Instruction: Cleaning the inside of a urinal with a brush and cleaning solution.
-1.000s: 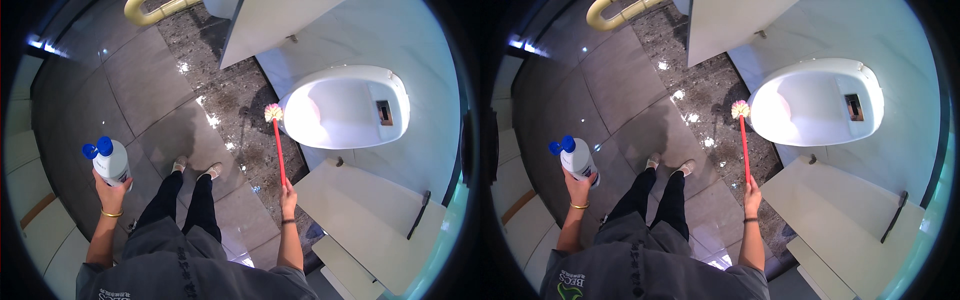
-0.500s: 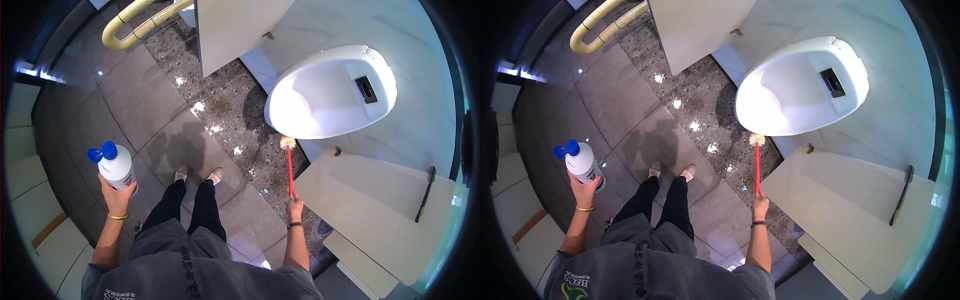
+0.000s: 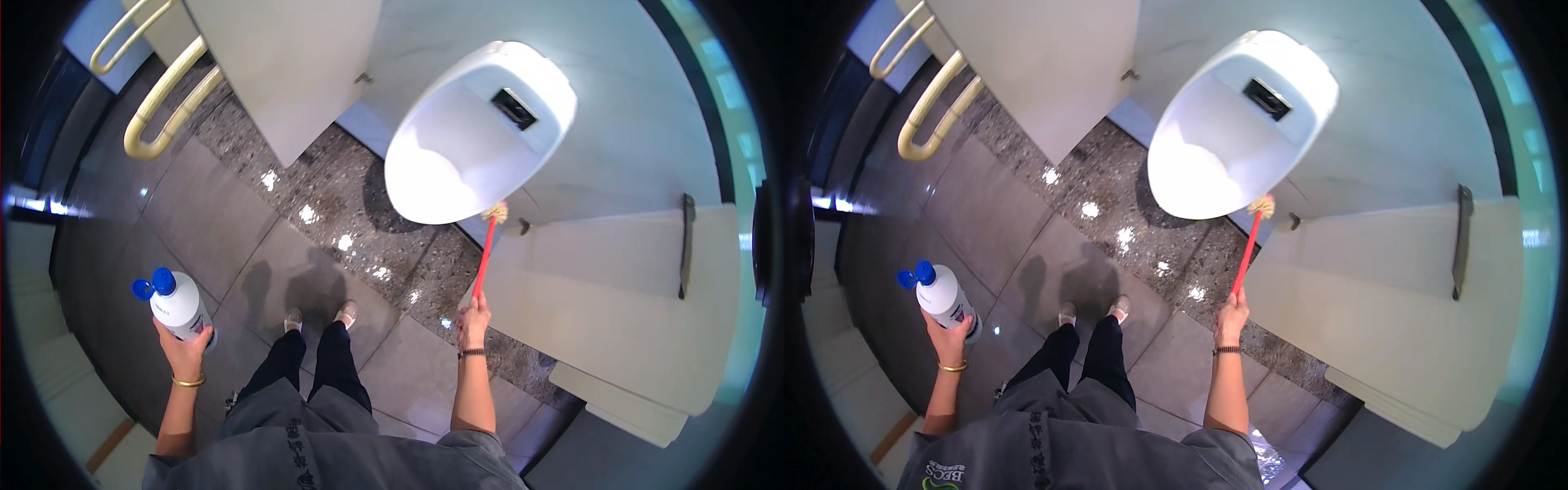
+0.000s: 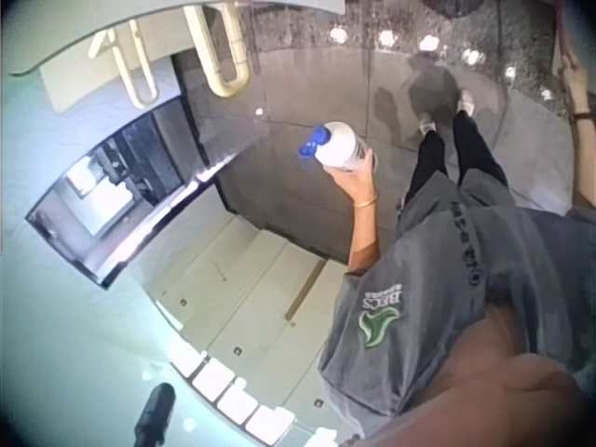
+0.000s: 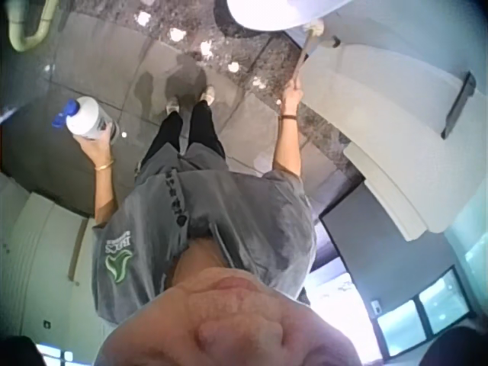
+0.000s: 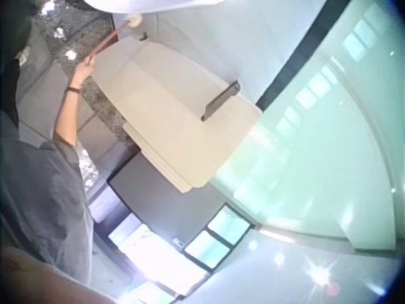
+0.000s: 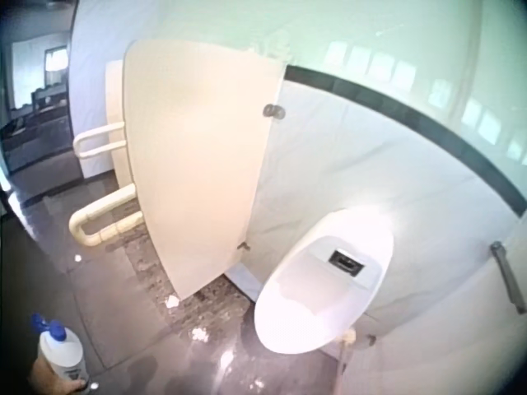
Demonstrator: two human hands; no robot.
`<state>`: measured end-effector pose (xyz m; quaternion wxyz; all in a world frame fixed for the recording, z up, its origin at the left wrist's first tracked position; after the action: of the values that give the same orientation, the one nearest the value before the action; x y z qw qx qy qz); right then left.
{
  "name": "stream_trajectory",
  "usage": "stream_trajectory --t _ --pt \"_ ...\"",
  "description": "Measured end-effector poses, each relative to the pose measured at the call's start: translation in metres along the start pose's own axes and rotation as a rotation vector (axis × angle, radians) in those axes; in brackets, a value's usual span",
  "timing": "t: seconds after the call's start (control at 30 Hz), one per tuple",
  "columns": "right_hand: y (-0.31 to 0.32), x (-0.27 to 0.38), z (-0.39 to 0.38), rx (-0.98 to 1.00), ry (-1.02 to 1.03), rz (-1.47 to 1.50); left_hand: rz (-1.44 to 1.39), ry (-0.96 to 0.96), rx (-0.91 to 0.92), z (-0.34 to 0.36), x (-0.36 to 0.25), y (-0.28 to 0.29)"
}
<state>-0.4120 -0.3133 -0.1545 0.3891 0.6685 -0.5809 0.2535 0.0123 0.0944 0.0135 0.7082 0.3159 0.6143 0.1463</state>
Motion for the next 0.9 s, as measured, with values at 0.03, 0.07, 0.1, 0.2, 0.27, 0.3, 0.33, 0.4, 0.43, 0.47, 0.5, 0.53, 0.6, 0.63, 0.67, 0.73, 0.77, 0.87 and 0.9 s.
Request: stream_trajectory --t 0.03,0.07,0.1,0.2,0.27,0.3,0.33,0.4,0.43,0.47,0.5,0.53,0.6,0.63,0.67,0.73,0.77,0.87,0.9 --pt "0.006 0.024 -0.018 -0.018 0.133 -0.001 0.007 0.000 0.000 -0.001 -0.005 0.004" --pt "0.011 0.043 -0.032 -0.046 0.265 -0.003 -0.006 0.008 -0.001 0.001 -0.011 0.006" --pt "0.011 0.046 -0.036 -0.062 0.277 0.023 -0.020 -0.021 0.004 0.004 -0.020 0.005" --pt "0.003 0.060 -0.046 -0.170 0.660 -0.088 -0.023 -0.095 -0.005 0.004 -0.055 0.006" --pt "0.019 -0.003 0.010 -0.217 0.571 -0.119 -0.077 -0.169 0.020 0.013 -0.077 -0.002" --pt "0.010 -0.014 0.015 -0.171 0.403 -0.040 -0.088 -0.192 0.014 0.015 -0.083 0.000" --pt "0.010 -0.012 0.013 -0.178 0.409 -0.010 -0.093 -0.222 0.010 0.017 -0.091 0.002" --pt "-0.015 -0.002 -0.029 -0.089 0.029 -0.015 -0.095 -0.205 0.016 0.017 -0.094 0.017" --pt "-0.010 0.003 -0.034 -0.101 0.033 0.006 -0.103 -0.227 0.024 0.015 -0.101 0.018" --pt "-0.009 0.023 -0.044 -0.115 0.245 0.096 -0.104 -0.215 0.032 0.016 -0.104 0.020" --pt "-0.008 0.041 -0.057 -0.132 0.457 0.182 -0.104 -0.202 0.040 0.016 -0.105 0.022" --pt "-0.009 0.046 -0.066 -0.140 0.456 0.198 -0.104 -0.219 0.044 0.016 -0.107 0.025" --pt "-0.012 0.092 -0.108 -0.202 0.680 0.024 -0.128 -0.267 0.052 0.017 -0.112 0.027" --pt "-0.016 0.089 -0.105 -0.210 0.682 0.038 -0.130 -0.283 0.053 0.017 -0.115 0.028" --pt "-0.014 0.079 -0.098 -0.252 0.708 0.003 -0.140 -0.297 0.068 0.013 -0.117 0.026" --pt "-0.019 0.055 -0.078 -0.246 0.567 -0.041 -0.147 -0.325 0.073 0.012 -0.127 0.026" --pt "-0.012 0.031 -0.059 -0.267 0.568 -0.031 -0.141 -0.318 0.084 0.011 -0.132 0.022" --pt "-0.008 -0.028 -0.026 -0.168 0.318 0.099 -0.110 -0.335 0.092 0.015 -0.130 0.019" --pt "-0.007 -0.025 -0.035 -0.166 0.317 0.101 -0.087 -0.344 0.088 0.015 -0.128 0.020"
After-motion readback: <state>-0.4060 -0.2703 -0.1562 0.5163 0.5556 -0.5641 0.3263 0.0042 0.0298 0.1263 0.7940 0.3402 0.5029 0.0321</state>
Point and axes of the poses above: each hand's wrist, its own z-axis towards the middle knuckle, its own y-axis out of the back of the hand, x = y × z, the point moved 7 cm from there along z, towards the middle knuckle, and after that the axes turned 5 degrees about y, right-handed, at the moved point
